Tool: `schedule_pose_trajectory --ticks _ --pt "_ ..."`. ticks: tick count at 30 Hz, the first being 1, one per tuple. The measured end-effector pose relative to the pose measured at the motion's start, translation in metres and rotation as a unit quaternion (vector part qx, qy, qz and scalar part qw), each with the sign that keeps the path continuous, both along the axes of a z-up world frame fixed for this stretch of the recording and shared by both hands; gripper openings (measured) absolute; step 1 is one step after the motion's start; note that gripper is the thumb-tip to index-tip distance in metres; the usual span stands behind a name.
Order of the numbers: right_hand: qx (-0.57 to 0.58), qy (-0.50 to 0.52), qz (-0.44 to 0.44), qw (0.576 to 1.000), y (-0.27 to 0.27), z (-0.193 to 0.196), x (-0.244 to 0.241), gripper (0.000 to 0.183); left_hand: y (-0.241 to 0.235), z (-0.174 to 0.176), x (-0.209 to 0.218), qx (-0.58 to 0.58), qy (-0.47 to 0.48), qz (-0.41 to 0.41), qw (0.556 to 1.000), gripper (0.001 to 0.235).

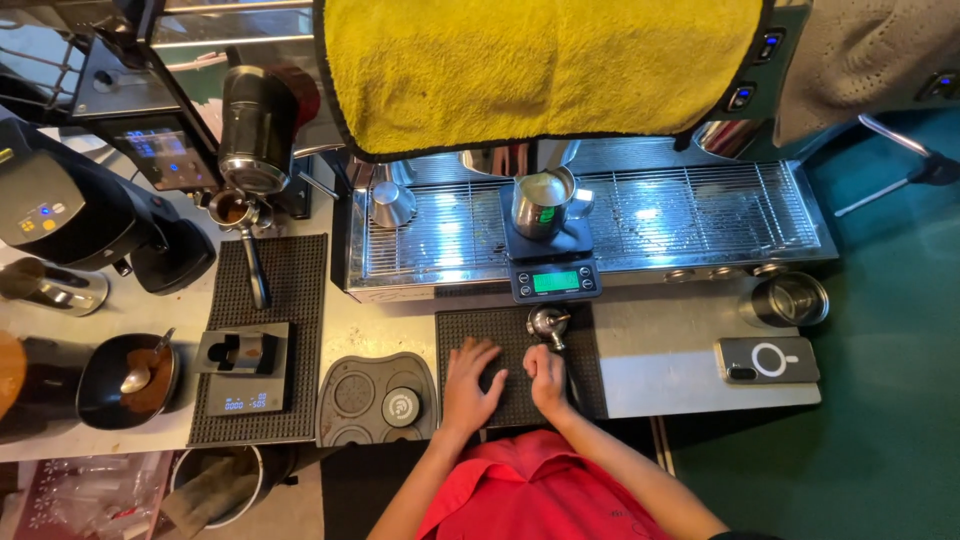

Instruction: The person steams milk in a metal pitcher using an espresso machine, then grinds coffee beans into a portafilter. They add a spoonful of brown powder to the grounds, tamp the mixture, and lock the portafilter into the espresso machine group head.

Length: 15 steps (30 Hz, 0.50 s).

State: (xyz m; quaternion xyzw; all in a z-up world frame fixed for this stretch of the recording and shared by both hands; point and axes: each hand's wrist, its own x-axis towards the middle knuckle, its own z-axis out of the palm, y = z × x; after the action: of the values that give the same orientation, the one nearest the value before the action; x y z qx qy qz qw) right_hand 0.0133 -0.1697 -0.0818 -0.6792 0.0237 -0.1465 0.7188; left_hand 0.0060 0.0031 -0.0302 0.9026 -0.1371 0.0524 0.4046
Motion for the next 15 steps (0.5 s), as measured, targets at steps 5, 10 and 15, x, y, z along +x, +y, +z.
schedule_pose_trajectory --ticks 5,10,15 --pt "-0.100 0.013 0.029 0.994 0.002 0.013 -0.003 0.061 -0.009 -0.008 0.003 -0.098 0.039 -0.020 0.994 0.038" --pt "-0.116 0.006 0.043 0.992 0.007 0.025 -0.007 0.062 -0.009 -0.021 0.000 -0.191 0.052 -0.028 0.980 0.056" --pt "-0.056 0.039 0.013 0.998 0.011 0.003 -0.008 0.064 -0.001 0.001 0.004 -0.254 0.097 -0.020 0.962 0.059"
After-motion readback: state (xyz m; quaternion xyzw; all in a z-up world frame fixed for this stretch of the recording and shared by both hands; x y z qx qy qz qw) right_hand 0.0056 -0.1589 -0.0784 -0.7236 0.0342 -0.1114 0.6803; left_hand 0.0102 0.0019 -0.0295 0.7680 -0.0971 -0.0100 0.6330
